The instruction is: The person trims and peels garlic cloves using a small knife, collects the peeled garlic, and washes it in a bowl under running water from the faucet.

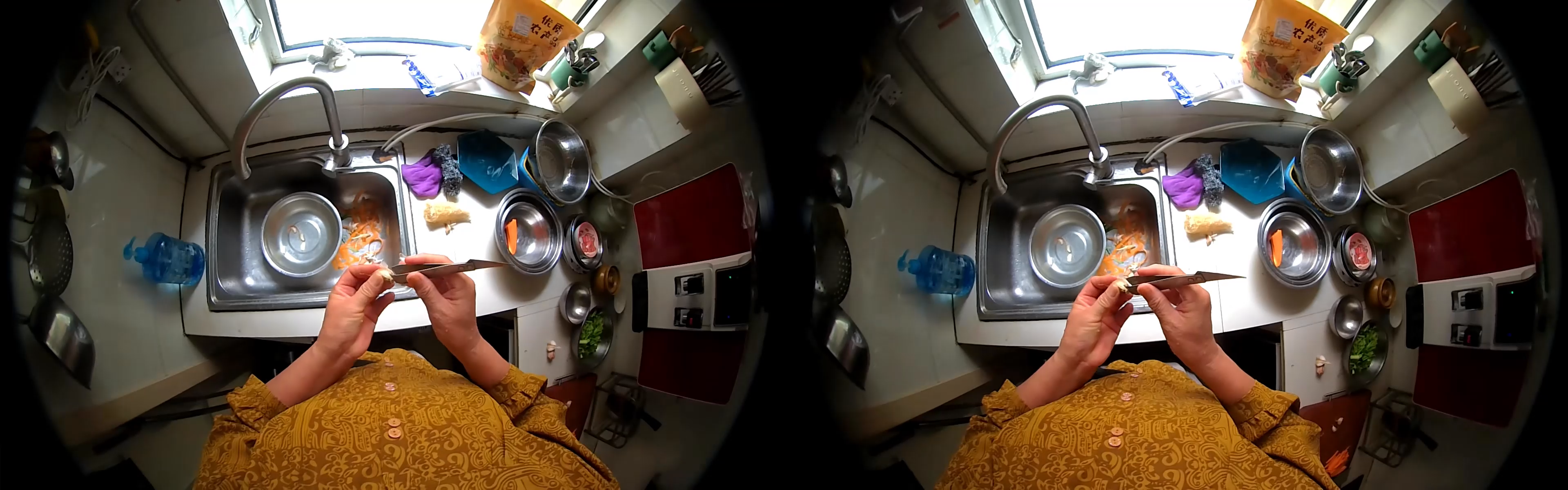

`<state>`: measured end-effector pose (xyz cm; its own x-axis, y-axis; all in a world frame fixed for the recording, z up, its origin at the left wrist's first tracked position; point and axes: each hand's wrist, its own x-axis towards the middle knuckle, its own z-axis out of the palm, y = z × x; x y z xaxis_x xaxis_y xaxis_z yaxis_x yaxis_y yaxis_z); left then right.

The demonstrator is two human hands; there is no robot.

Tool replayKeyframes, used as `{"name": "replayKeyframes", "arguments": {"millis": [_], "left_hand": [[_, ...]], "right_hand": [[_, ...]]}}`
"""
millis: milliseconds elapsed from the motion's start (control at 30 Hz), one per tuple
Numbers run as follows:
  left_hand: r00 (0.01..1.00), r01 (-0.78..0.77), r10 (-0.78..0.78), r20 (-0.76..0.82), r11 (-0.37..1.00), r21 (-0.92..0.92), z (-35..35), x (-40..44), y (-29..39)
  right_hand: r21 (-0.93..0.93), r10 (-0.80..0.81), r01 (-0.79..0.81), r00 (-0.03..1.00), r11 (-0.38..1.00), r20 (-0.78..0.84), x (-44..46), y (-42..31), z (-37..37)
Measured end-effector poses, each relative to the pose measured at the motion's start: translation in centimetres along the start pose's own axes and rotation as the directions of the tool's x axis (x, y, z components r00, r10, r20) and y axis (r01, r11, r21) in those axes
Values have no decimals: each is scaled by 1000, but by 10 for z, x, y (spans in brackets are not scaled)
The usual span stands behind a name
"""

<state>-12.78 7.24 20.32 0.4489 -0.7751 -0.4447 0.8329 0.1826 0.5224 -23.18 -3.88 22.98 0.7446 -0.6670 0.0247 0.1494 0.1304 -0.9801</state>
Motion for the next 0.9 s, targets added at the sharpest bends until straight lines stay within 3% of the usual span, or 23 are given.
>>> {"name": "replayKeyframes", "arguments": {"millis": [67, 233, 433, 600, 900], "left_hand": [[1000, -30, 30, 5, 1000, -1, 2, 1, -3], [995, -93, 95, 23, 993, -67, 10, -2, -4], [996, -86, 86, -2, 995, -56, 9, 2, -7], [995, -95, 96, 8, 995, -39, 10, 4, -11], [995, -101, 100, -11, 995, -11, 15, 4, -10]], "right_hand": [[15, 55, -55, 998, 998, -3, 0, 0, 0], [90, 26, -25, 1000, 996, -13, -1, -4, 3], [119, 60, -56, 998, 991, -26, -1, -1, -3], [21, 31, -31, 999, 999, -13, -3, 4, -7], [137, 110, -104, 993, 985, -32, -2, -1, -9]]}}
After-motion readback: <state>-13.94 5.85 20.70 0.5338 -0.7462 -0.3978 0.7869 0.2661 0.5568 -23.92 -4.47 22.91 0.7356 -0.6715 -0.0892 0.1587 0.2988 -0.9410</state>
